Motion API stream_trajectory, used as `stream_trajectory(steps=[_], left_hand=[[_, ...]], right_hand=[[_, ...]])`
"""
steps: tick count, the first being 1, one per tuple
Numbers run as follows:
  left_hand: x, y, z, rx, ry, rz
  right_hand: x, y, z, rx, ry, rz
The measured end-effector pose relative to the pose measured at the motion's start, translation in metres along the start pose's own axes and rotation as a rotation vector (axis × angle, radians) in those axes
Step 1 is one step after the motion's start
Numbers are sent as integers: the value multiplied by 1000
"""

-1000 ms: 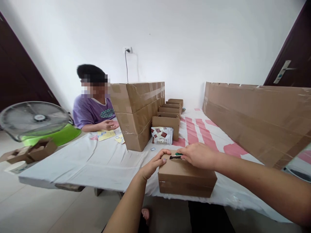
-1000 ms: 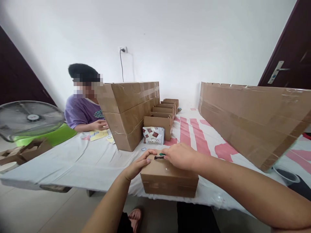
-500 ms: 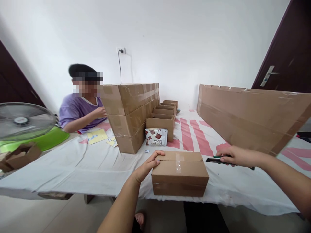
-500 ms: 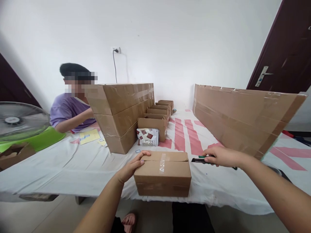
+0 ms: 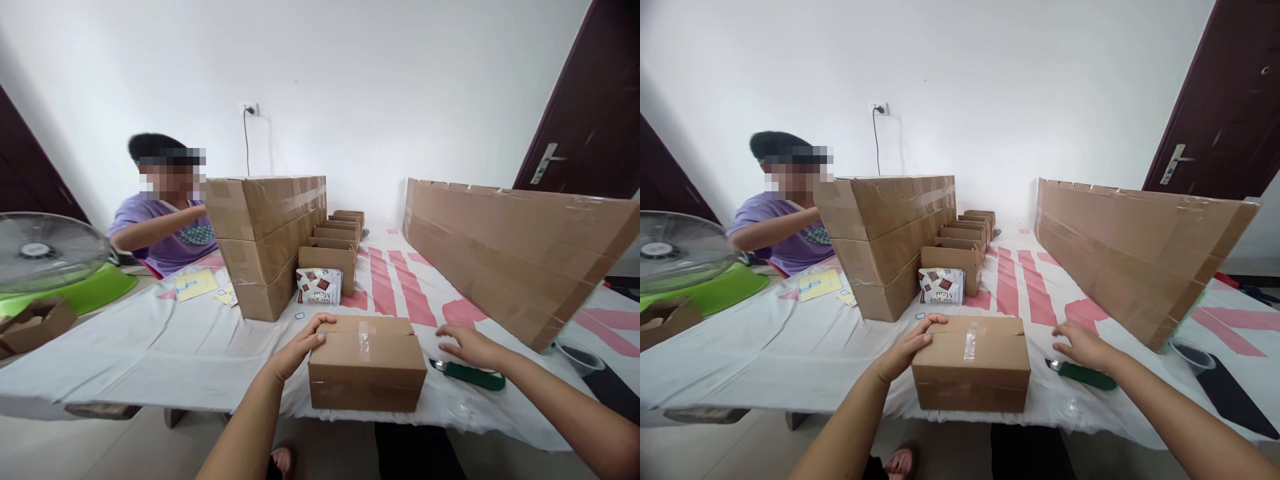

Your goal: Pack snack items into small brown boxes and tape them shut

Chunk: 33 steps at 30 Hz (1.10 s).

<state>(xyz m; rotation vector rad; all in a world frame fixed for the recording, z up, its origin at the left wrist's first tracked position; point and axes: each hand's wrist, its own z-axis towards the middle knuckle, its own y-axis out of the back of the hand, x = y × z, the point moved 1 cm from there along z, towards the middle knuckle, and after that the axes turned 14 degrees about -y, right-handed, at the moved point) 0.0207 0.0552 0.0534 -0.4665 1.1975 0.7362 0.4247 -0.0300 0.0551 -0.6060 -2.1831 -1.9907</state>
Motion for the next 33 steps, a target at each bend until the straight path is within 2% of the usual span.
stream_trajectory(steps=[2,4,6,8,10,12,17,20,22,24,30,33], left_hand=[[2,1,0,4,-5,-14],[3,2,0,1,-10,-25],[4,2,-1,-1,-9,-34],[5,3,-1,5,-11,-41],[5,3,-2,17,-16,-39],[5,3,-2,24,-24,-28],[5,3,-2,23,-34,-6],[5,3,-2,23,-35,-17],[5,3,-1,24,-38,-8],[5,3,-1,29,-44,4],[6,2,-1,-18,-101,10],[8,2,-1,-5,-100,-48]], right_hand=[[35,15,4,-100,33,136],[75,25,5,-91,112,280],[112,29,4,-27,212,357],[141,27,1,106,258,383],[163,23,-1,204,248,375],[177,18,-1,228,223,359],[192,10,1,193,234,343],[194,12,1,95,417,161],[195,15,0,107,572,45],[194,18,0,158,659,-27],[188,25,1,144,678,11],[184,32,0,170,652,31]])
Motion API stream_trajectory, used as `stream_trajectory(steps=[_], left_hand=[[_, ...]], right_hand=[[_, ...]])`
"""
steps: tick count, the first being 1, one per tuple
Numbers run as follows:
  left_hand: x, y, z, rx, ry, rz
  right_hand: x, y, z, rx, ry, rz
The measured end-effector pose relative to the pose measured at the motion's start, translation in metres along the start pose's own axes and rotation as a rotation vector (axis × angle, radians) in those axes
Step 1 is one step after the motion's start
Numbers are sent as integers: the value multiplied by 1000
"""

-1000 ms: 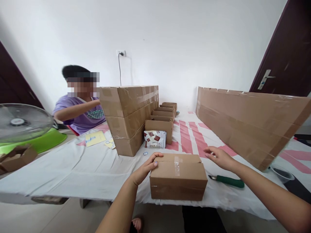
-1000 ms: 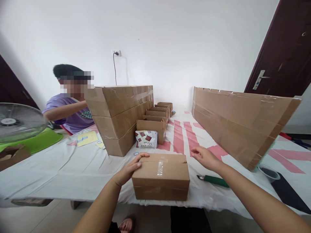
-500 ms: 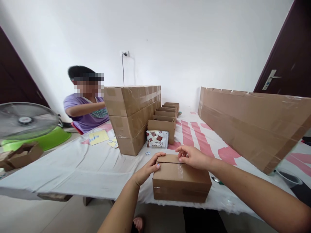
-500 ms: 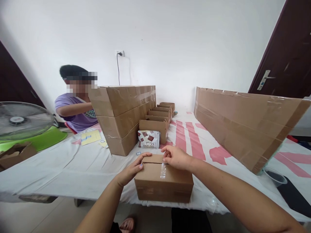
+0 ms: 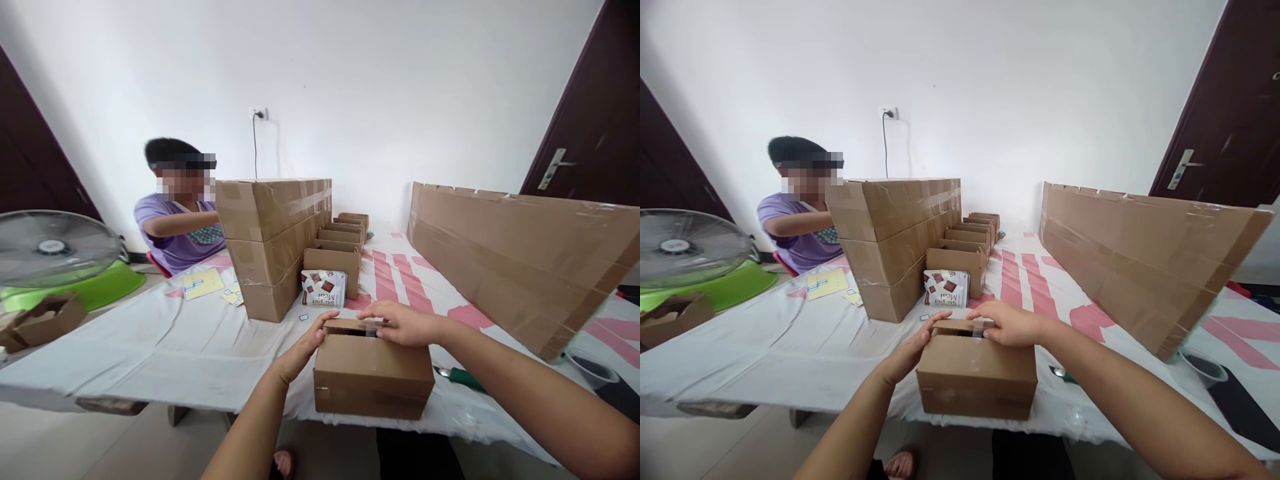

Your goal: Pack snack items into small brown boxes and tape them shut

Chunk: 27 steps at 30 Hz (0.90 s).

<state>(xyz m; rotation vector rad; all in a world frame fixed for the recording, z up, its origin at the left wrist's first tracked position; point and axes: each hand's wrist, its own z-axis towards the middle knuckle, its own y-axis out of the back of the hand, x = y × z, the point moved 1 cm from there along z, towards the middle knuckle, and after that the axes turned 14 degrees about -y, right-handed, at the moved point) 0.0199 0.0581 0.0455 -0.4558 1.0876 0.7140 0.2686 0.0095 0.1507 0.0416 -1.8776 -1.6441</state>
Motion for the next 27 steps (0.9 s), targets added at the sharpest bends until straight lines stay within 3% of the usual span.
stream_trajectory(steps=[5,13,18,22,27], left_hand=[[3,2,0,15,5,-30],[0,0,0,-5,26,2],[-3,-1,2,-50,53,78],[-5,-2,3,-60,60,133],[-5,-4,3,-68,76,136]], right_hand=[[2,5,-1,41,-21,55],[6,-10,6,-153,-132,295],[19,-16,-18,-299,8,223],[25,-28,-45,-328,145,89],[21,-39,-62,-333,72,157]])
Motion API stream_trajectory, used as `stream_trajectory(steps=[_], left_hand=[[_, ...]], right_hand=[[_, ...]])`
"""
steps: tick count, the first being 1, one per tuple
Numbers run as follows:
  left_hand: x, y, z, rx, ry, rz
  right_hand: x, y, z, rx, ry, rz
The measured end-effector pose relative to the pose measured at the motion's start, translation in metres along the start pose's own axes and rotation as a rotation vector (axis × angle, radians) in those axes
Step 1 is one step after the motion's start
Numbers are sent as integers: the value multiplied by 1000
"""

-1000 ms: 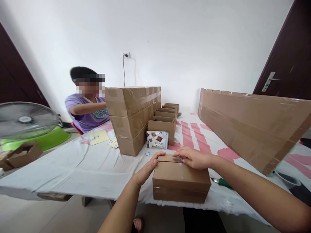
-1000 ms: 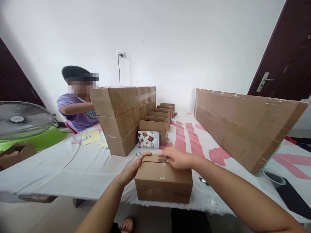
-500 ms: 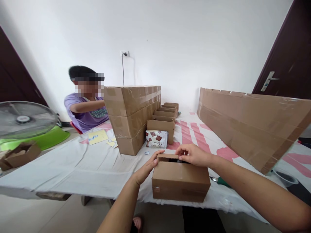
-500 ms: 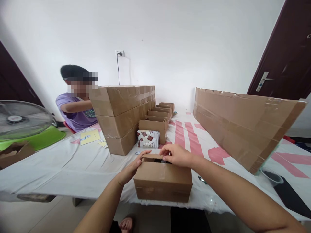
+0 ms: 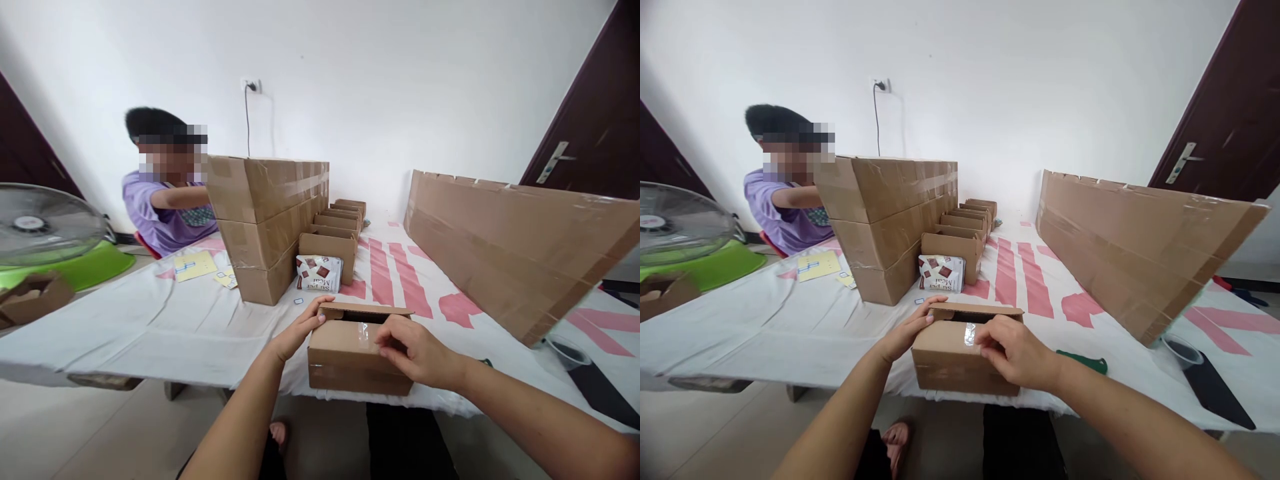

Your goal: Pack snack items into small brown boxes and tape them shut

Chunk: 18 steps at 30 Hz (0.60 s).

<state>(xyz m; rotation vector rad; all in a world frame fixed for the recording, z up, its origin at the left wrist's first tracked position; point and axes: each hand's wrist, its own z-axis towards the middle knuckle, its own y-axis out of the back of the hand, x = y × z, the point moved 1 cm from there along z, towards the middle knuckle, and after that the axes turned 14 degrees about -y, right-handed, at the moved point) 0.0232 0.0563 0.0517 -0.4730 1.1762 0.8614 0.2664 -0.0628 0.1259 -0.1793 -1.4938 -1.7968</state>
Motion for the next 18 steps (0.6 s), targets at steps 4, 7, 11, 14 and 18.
stream_trajectory(steps=[4,7,11,14,18], left_hand=[[0,-1,1,-3,-8,1],[0,-1,1,-7,-12,1],[0,-2,0,-11,-18,-13],[0,-2,-1,-3,-9,-31],[-1,-2,-1,4,-4,-29]], right_hand=[[-3,-3,2,-75,-45,-27],[-2,-10,7,-132,-14,-152],[0,-20,14,-170,42,-271],[3,-21,21,-156,116,-422],[7,-18,30,-119,169,-627]])
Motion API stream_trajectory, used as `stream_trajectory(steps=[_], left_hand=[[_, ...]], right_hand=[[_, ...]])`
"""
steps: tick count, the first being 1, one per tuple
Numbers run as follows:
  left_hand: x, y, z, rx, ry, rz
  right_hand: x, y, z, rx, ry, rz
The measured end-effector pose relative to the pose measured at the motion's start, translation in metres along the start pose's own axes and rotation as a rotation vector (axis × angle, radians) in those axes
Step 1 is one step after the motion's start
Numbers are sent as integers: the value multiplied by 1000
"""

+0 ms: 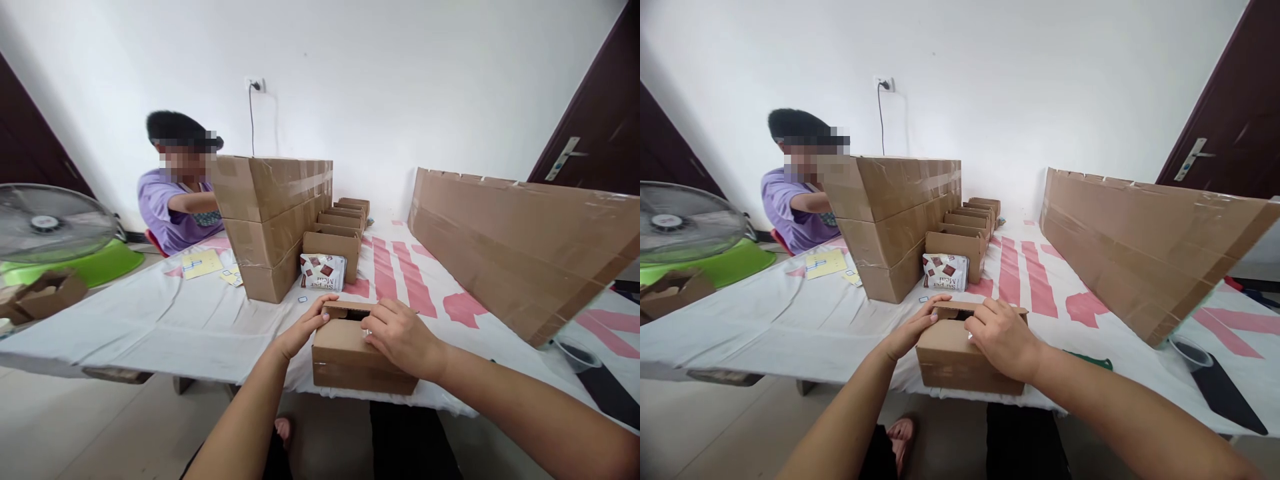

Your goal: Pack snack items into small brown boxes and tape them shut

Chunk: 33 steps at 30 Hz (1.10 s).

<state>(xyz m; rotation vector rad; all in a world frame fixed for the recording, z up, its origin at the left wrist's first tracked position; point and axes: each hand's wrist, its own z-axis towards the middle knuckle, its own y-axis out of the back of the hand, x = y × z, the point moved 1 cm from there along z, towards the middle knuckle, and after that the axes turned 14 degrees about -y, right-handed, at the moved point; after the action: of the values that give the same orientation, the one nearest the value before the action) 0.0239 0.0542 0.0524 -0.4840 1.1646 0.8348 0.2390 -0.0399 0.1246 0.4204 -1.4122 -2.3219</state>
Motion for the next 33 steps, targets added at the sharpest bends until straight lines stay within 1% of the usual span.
stream_trajectory(steps=[2,7,9,15,21,23,25,29,31,33], left_hand=[[-1,0,0,4,-5,1],[-2,1,0,11,-23,11],[-3,0,0,13,-20,14],[-4,-1,0,4,1,26],[-4,0,0,-2,-7,86],[-4,0,0,-1,-6,91],[-4,0,-1,3,-1,89],[-6,-1,-1,8,3,90],[-6,-1,-1,10,6,88],[-6,-1,0,11,10,83]], right_hand=[[-1,3,4,18,12,-10],[-4,12,8,112,-44,126],[-3,14,9,127,-46,114],[3,10,7,92,-21,-25],[4,1,-1,85,-1,-95],[2,1,-2,69,3,-78],[0,3,-3,56,-5,-14],[0,9,-4,96,19,113],[2,9,-3,97,63,79],[5,5,-2,65,118,4]])
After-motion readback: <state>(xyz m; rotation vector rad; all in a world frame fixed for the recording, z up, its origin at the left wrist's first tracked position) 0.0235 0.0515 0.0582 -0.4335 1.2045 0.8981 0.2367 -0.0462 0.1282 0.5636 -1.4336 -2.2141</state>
